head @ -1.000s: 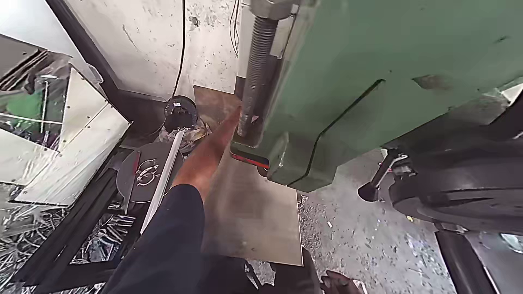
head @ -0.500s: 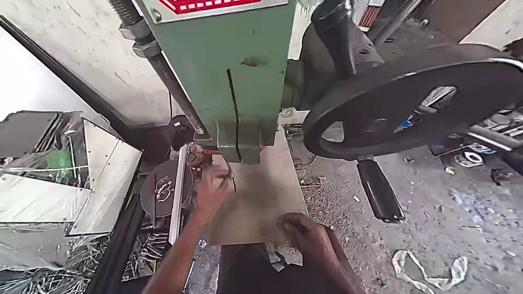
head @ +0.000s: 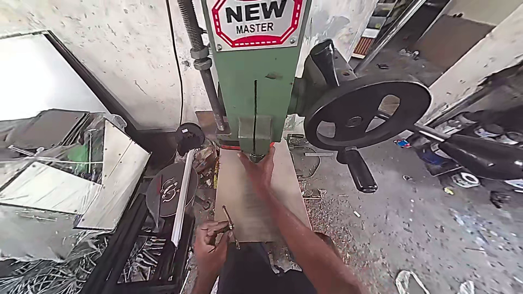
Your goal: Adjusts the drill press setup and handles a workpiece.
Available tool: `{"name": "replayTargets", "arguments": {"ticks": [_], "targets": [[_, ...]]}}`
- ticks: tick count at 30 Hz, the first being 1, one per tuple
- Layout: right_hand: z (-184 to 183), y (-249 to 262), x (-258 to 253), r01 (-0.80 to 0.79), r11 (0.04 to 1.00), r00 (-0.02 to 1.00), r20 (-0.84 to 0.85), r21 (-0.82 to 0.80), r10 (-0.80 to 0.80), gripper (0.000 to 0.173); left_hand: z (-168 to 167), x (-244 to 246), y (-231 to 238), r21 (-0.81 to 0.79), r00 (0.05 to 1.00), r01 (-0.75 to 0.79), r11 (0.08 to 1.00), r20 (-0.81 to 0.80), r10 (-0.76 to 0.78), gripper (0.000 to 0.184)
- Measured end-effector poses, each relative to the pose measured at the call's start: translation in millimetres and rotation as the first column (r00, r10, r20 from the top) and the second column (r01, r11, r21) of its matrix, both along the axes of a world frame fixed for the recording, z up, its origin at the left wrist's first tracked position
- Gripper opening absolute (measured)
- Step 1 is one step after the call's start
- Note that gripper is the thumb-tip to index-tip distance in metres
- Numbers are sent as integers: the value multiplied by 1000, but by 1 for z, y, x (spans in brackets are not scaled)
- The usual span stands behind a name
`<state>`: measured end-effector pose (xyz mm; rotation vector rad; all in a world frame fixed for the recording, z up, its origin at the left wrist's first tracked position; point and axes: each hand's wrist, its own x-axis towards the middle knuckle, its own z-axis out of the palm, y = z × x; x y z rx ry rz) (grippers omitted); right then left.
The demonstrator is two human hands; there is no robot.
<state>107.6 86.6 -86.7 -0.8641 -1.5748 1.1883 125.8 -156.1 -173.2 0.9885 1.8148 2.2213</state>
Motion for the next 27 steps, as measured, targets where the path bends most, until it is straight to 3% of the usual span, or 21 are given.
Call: {"name": "replayTargets", "arguments": {"ticks": [6,12,17,21,22,24,27], "targets": [[-5,13,-8,70,992,996,39,107,-74,63,-4,5,-1,-42,996,60,997,73,-56,57],[-11,38,7,-226,967,974,-5,118,228,52,-1,5,12,-78,992,77,994,103,-69,56],[2,73,23,-662,747,745,53,-68,665,48,7,6,14,-55,990,74,996,121,-67,58],[7,94,25,-817,550,550,55,-175,833,39,11,8,15,36,962,65,997,265,-72,56],[7,93,28,-808,564,562,61,-170,825,39,11,8,14,49,952,53,997,298,-66,54],[-2,82,37,-705,705,705,32,-79,709,46,6,7,9,60,942,36,998,331,-53,52],[-25,52,37,-494,868,850,-185,46,494,64,-2,3,4,62,939,9,998,341,-30,52]]}}
